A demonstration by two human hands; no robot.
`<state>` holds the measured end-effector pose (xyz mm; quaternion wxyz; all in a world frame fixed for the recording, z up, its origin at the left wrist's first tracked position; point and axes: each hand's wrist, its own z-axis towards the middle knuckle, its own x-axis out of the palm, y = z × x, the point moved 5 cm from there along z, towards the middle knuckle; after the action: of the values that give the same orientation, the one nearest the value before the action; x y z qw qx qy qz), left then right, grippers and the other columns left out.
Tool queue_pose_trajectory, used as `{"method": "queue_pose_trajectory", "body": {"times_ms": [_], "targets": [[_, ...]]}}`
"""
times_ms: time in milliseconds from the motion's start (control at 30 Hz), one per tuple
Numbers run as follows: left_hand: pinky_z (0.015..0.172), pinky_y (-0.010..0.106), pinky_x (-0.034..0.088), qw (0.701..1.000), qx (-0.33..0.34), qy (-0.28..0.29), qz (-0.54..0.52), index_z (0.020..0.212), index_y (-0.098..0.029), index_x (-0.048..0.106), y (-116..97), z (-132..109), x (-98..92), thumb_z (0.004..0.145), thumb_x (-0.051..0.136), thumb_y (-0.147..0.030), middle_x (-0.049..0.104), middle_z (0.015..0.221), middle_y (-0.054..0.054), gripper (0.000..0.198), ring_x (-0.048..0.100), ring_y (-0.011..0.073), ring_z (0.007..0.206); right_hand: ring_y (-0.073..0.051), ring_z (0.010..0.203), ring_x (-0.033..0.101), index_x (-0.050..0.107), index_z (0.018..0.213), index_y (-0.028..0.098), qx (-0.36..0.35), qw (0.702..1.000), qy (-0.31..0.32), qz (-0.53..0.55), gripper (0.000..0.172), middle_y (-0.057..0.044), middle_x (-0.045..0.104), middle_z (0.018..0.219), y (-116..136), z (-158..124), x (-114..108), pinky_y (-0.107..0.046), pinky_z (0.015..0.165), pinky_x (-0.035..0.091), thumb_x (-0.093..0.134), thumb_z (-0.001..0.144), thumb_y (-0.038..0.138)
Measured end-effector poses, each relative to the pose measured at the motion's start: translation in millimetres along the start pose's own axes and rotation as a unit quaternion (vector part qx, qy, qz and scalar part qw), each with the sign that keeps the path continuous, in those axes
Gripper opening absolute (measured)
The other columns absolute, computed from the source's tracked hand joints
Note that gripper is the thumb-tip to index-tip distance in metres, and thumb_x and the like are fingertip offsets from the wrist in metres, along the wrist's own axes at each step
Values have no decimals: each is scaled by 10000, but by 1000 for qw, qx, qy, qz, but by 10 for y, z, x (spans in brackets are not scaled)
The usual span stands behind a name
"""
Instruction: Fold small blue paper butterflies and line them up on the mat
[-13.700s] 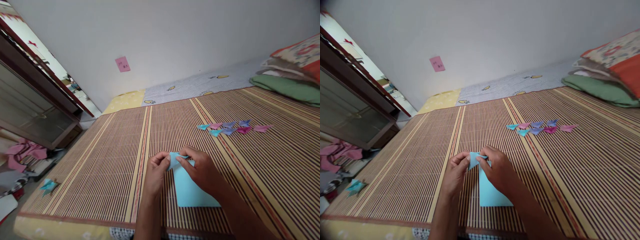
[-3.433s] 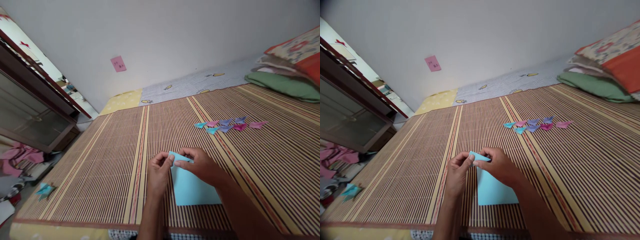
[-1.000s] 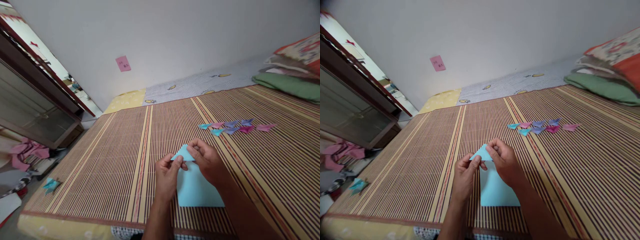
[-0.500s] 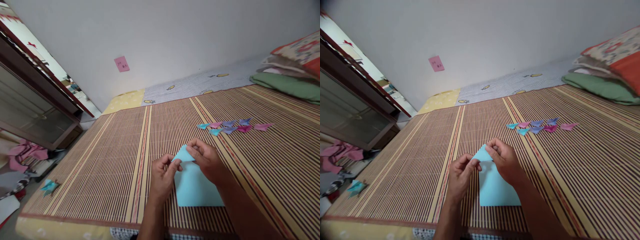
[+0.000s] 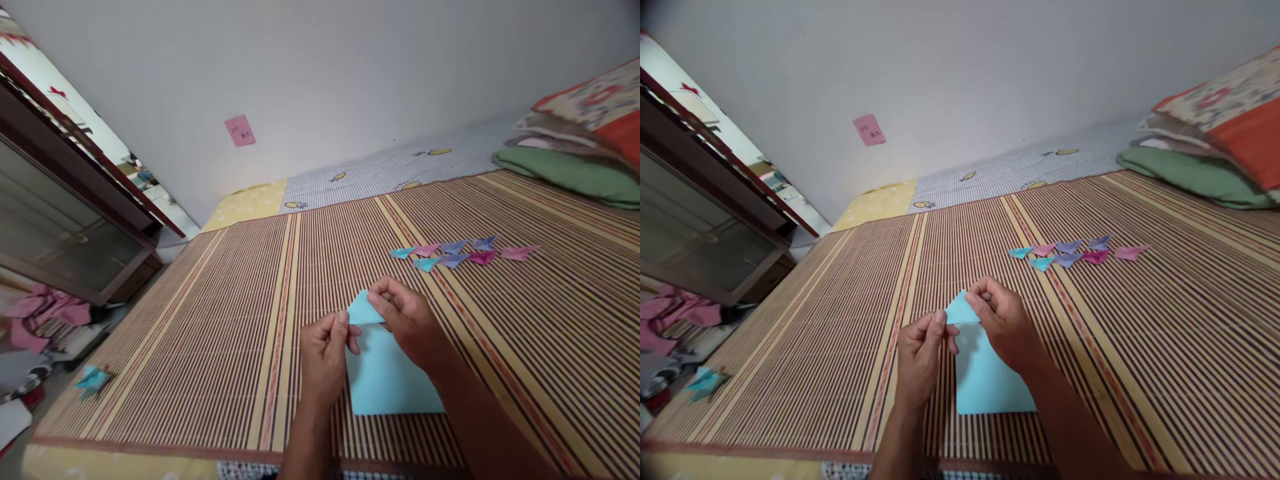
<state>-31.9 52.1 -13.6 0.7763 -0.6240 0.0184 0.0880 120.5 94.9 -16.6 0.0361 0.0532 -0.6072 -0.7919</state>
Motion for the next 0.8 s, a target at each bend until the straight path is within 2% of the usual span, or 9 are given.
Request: {"method": "queue_pose_trajectory", "body": {"times_ms": [167, 400, 567, 800], "targets": [[583, 260, 417, 1000, 3, 10, 4, 660, -171, 658, 0, 6, 3, 992, 512, -450, 581, 529, -5, 458, 527, 135, 526, -96, 509, 410, 558, 823, 206, 13, 1000, 0, 10, 220, 55, 461, 620, -14, 3, 18, -211, 446, 334, 587, 949, 384], [630, 270, 434, 999, -4, 29, -25, 684, -168, 665, 28, 15, 4, 1001, 492, -456, 599, 539, 2, 462, 541, 142, 551, -103, 519, 415, 563, 829, 204, 11, 1000, -10, 4, 219, 51, 467, 624, -39, -2, 23, -216, 447, 330, 588, 944, 388], [671, 267, 437, 997, -29, 46, -58, 669, -179, 612, 45, 38, 42, 962, 575, -440, 593, 577, -1, 394, 552, 146, 608, -112, 527, 411, 549, 811, 205, 8, 1000, -1, -9, 230, 51, 448, 615, -5, 0, 37, -225, 448, 327, 579, 939, 393], [602, 257, 411, 995, -48, 46, -73, 691, -178, 610, 79, 31, 39, 954, 578, -456, 557, 555, -20, 384, 511, 128, 545, -116, 498, 384, 555, 800, 205, 0, 999, -3, -32, 223, 54, 435, 582, 73, -1, 65, -241, 443, 307, 562, 931, 386]]}}
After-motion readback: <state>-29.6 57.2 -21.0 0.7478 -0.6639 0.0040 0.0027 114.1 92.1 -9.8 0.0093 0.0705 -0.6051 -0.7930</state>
